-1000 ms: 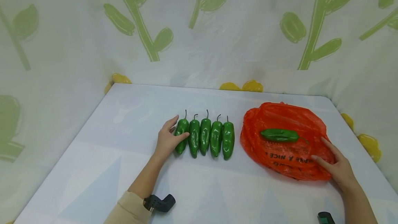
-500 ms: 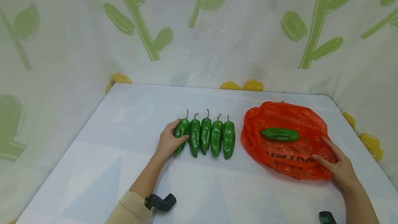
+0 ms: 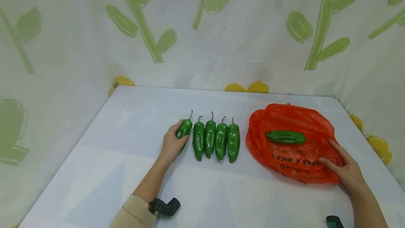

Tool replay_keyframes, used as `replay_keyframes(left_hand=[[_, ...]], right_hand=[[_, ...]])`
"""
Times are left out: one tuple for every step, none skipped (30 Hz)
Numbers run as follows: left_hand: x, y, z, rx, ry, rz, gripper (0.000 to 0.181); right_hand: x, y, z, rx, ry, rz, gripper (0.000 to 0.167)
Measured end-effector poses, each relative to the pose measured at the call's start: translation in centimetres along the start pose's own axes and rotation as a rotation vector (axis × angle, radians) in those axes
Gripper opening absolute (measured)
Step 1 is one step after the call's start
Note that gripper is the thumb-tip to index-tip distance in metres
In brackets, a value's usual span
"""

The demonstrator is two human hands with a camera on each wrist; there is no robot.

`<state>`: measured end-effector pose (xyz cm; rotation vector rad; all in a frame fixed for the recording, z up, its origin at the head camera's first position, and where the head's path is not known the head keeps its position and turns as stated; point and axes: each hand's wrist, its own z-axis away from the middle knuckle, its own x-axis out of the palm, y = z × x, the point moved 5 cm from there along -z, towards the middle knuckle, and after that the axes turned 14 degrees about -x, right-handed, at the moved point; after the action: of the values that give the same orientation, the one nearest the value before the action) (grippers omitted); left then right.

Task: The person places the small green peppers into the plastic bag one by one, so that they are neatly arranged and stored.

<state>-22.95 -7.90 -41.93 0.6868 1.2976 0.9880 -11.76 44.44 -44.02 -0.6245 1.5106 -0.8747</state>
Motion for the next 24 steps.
replay_keyframes(left_hand=[[-0.1,0.1,0.0,0.000,0.005,0.006,0.064],[-0.1,0.2,0.0,0.002,0.008,0.010,0.064],[-0.2,0.3,0.0,0.001,0.007,0.017,0.064],[-0.2,0.4,0.0,0.003,0.007,0.024,0.064],[-0.2,0.5,0.0,0.003,0.005,0.030,0.064],[-0.2,0.6,0.0,-0.001,0.001,0.036,0.064],[-0.2,0.7,0.0,-0.006,-0.004,0.043,0.064],[-0.1,0.8,0.0,-0.008,-0.007,0.045,0.064],[-0.1,0.9,0.1,-0.006,-0.011,0.048,0.064],[-0.1,1.0,0.1,-0.005,-0.015,0.051,0.064],[0.0,1.2,0.2,-0.004,-0.021,0.053,0.064],[0.0,1.4,0.2,-0.004,-0.027,0.057,0.064],[0.1,1.6,0.3,0.001,-0.034,0.063,0.064],[0.2,1.8,0.4,0.005,-0.041,0.071,0.065],[0.3,2.0,0.4,0.010,-0.049,0.081,0.065],[0.4,2.2,0.5,0.010,-0.057,0.091,0.065],[0.5,2.5,0.6,0.012,-0.062,0.098,0.065],[0.7,2.6,0.6,0.012,-0.068,0.103,0.065],[0.8,2.9,0.6,0.017,-0.073,0.108,0.065],[0.9,3.1,0.7,0.020,-0.075,0.112,0.064],[1.1,3.3,0.8,0.027,-0.079,0.116,0.064],[1.2,3.5,0.8,0.031,-0.085,0.120,0.064],[1.5,3.7,0.9,0.038,-0.093,0.124,0.064],[1.7,4.0,0.9,0.045,-0.103,0.129,0.064]], right_hand=[[0.0,0.0,0.0,0.000,0.000,-0.001,0.081],[0.0,0.0,0.0,-0.002,0.001,-0.004,0.081],[0.0,0.0,0.0,-0.001,0.001,-0.003,0.081],[0.0,0.0,0.0,0.000,0.002,-0.003,0.081],[0.0,0.0,0.0,0.000,0.002,-0.004,0.081],[0.0,0.0,0.0,-0.005,0.004,-0.007,0.081],[0.0,0.0,0.0,-0.009,0.004,-0.011,0.080],[0.0,0.0,0.0,-0.009,0.005,-0.014,0.080],[0.1,0.0,0.0,-0.010,0.005,-0.014,0.080],[0.1,-0.1,0.0,-0.010,0.005,-0.015,0.080],[0.1,-0.1,0.0,-0.011,0.005,-0.015,0.080],[0.1,-0.1,0.0,-0.010,0.006,-0.013,0.080],[0.1,-0.2,0.0,-0.009,0.006,-0.010,0.080],[0.1,-0.2,0.0,-0.009,0.006,-0.008,0.080],[0.1,-0.2,0.0,-0.008,0.006,-0.006,0.080],[0.1,-0.2,0.1,-0.005,0.005,-0.007,0.080],[0.1,-0.2,0.1,-0.004,0.004,-0.006,0.081],[0.1,-0.2,0.1,-0.004,0.003,-0.006,0.081],[0.1,-0.2,0.1,-0.003,0.002,-0.007,0.081],[0.1,-0.2,0.1,-0.001,0.002,-0.010,0.081],[0.1,-0.2,0.1,-0.001,0.002,-0.008,0.081],[0.1,-0.2,0.1,-0.002,0.004,-0.003,0.081],[0.0,-0.2,0.1,-0.002,0.008,0.000,0.081],[0.0,-0.2,0.1,-0.003,0.010,0.005,0.081]])
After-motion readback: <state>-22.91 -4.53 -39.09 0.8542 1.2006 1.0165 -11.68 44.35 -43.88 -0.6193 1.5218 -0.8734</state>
